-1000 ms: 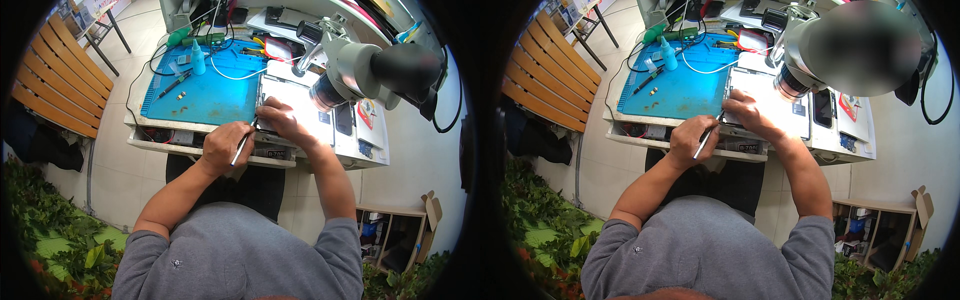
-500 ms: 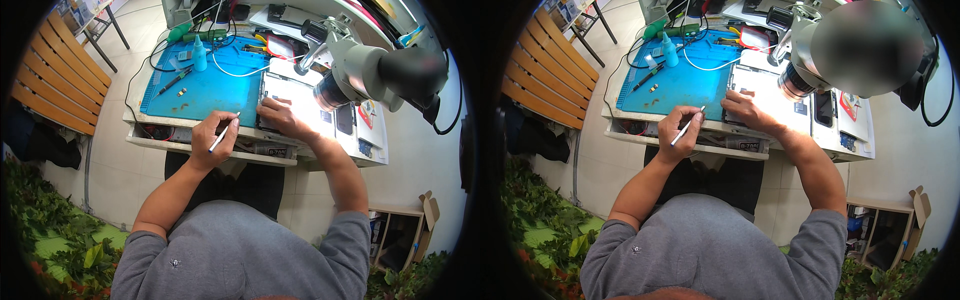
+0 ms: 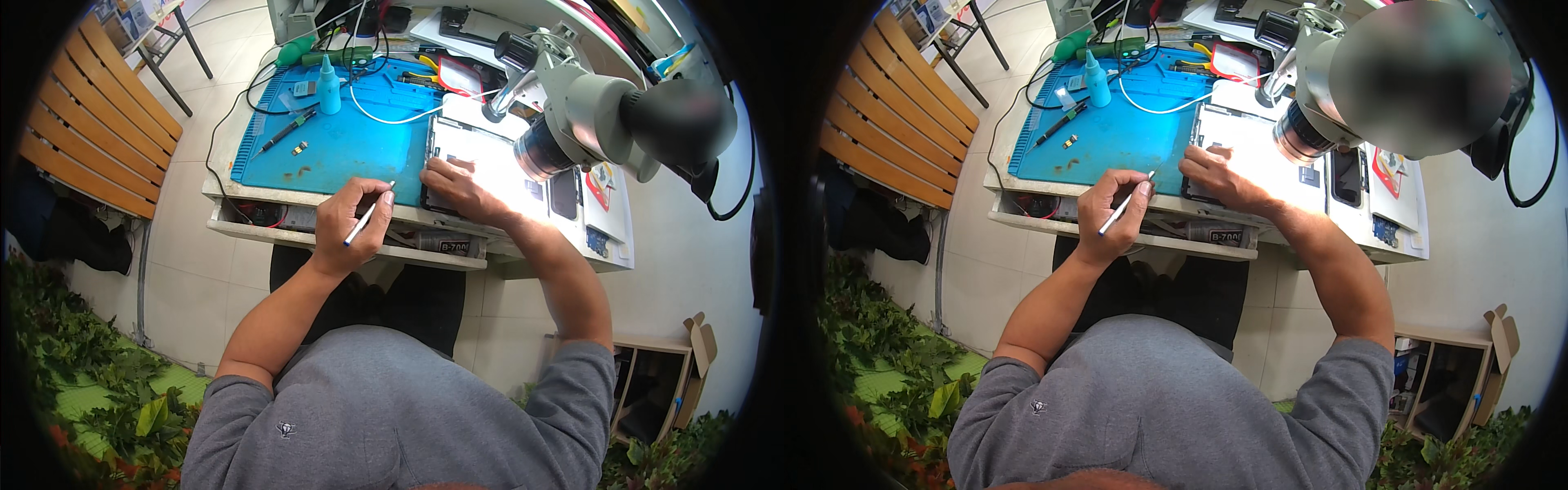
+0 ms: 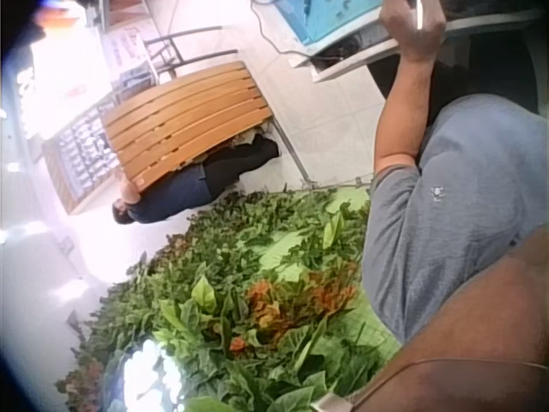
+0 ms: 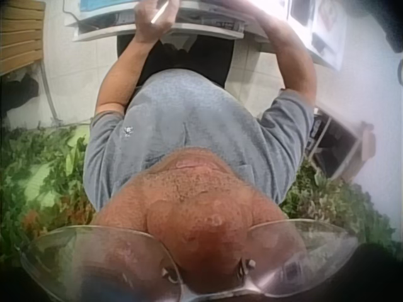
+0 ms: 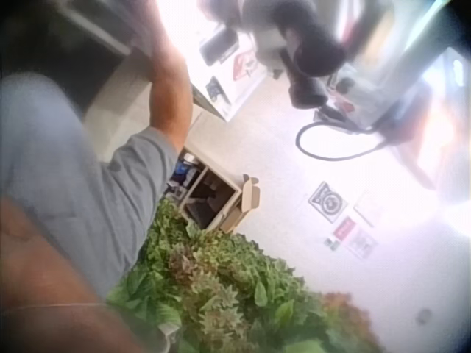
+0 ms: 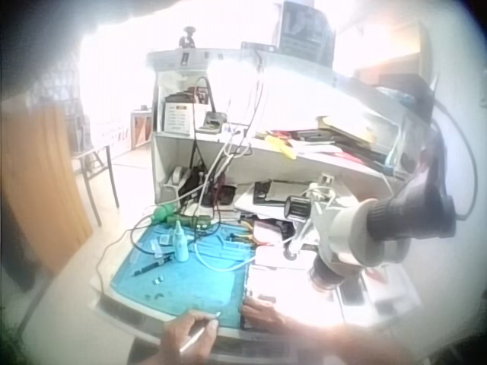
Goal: The person works on a small electronic component at a workbench, using a precision tool to manipulate parts and applying a liquid from a small bottle. The person then positions a microscope over the component to view the work area closely.
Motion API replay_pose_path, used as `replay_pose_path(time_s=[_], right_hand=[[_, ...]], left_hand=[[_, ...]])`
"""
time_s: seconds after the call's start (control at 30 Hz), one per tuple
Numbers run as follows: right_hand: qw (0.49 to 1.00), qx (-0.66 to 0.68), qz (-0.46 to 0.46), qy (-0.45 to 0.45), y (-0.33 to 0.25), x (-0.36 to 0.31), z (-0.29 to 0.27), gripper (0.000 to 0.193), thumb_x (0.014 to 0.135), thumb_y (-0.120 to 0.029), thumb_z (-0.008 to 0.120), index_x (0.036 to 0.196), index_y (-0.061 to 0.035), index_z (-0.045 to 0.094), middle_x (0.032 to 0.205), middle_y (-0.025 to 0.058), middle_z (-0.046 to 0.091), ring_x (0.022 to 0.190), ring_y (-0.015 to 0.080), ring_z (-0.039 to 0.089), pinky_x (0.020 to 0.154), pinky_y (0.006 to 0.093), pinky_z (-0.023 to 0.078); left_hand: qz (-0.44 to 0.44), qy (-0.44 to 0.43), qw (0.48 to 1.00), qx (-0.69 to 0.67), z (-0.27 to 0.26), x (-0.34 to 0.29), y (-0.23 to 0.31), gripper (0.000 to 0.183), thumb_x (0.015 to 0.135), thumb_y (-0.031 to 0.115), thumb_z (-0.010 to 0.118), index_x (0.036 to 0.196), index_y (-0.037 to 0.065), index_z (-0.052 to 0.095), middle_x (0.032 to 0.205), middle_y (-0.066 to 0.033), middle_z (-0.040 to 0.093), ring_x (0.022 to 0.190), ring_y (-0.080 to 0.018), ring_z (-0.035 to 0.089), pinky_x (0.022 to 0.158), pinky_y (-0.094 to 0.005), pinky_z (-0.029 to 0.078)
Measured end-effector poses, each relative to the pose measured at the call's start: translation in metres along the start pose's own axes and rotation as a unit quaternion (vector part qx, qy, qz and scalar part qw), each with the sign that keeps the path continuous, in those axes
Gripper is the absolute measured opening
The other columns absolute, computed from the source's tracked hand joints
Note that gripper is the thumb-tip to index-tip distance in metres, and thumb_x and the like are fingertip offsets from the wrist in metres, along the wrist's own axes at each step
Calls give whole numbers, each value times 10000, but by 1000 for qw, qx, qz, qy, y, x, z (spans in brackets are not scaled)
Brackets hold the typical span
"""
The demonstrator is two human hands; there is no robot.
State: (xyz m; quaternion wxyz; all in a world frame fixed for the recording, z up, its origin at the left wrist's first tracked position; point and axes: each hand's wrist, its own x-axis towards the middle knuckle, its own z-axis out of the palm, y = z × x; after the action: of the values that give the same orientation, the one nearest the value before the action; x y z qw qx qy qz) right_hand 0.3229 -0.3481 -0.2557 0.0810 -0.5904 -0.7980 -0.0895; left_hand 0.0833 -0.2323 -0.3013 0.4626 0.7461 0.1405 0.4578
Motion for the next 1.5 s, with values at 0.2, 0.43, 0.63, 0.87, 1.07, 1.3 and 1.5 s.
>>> replay_pose_path(time_s=[0.2, 0.43, 0.63, 0.87, 1.07, 1.3, 1.5], right_hand=[[999, 9, -9, 40, 0, -1, 4, 270, 968, -107, 750, 1218, -92, 649, 1066, 65, 585, 933, 274, 682, 787, 405, 591], [1000, -16, 3, -7, -1, 0, 1, 261, 977, -113, 743, 1214, -88, 636, 1077, 72, 585, 945, 276, 688, 813, 407, 598], [998, 49, 6, 35, 1, -1, -5, 273, 961, -52, 766, 1220, -77, 682, 1052, 67, 634, 947, 276, 708, 797, 400, 602], [981, 158, 100, 51, -6, -7, -21, 256, 948, -115, 830, 1191, -122, 750, 1019, 39, 728, 898, 256, 756, 781, 376, 604], [992, 106, 67, 22, -2, -4, -31, 274, 935, -107, 811, 1199, -130, 739, 1040, 12, 720, 905, 222, 745, 799, 347, 593], [998, -4, -21, 54, -3, 0, -33, 349, 905, -161, 774, 1248, -143, 711, 1098, -17, 694, 891, 193, 742, 720, 345, 592], [995, -68, -70, 11, -2, 4, -40, 289, 934, -201, 721, 1210, -129, 681, 1045, -5, 637, 872, 175, 755, 648, 365, 627]], left_hand=[[-3, 0, 1000, 5, 0, -1, 0, 101, 1019, 73, 761, 1105, 20, 750, 850, -92, 768, 725, -171, 740, 685, -313, 573], [-4, -2, 1000, 19, 1, -2, -2, 118, 1010, 80, 767, 1110, 19, 754, 875, -105, 780, 741, -196, 755, 701, -325, 584], [-9, -5, 1000, 19, 1, -1, -2, 116, 1010, 82, 769, 1110, 24, 756, 887, -110, 783, 745, -197, 757, 703, -329, 587], [1, 2, 1000, 20, 2, -2, -2, 121, 1013, 91, 777, 1110, 21, 758, 872, -110, 781, 736, -188, 757, 698, -327, 584], [-7, 5, 1000, 20, 1, -2, -1, 125, 1020, 104, 781, 1109, 19, 759, 875, -114, 784, 744, -189, 763, 704, -325, 588], [4, 4, 999, 31, 1, -2, -4, 131, 1021, 109, 785, 1113, 20, 758, 887, -117, 789, 743, -195, 764, 703, -323, 588], [-3, 3, 1000, 25, 2, -2, -1, 128, 1018, 101, 785, 1112, 19, 755, 884, -115, 788, 743, -195, 764, 700, -324, 588]])
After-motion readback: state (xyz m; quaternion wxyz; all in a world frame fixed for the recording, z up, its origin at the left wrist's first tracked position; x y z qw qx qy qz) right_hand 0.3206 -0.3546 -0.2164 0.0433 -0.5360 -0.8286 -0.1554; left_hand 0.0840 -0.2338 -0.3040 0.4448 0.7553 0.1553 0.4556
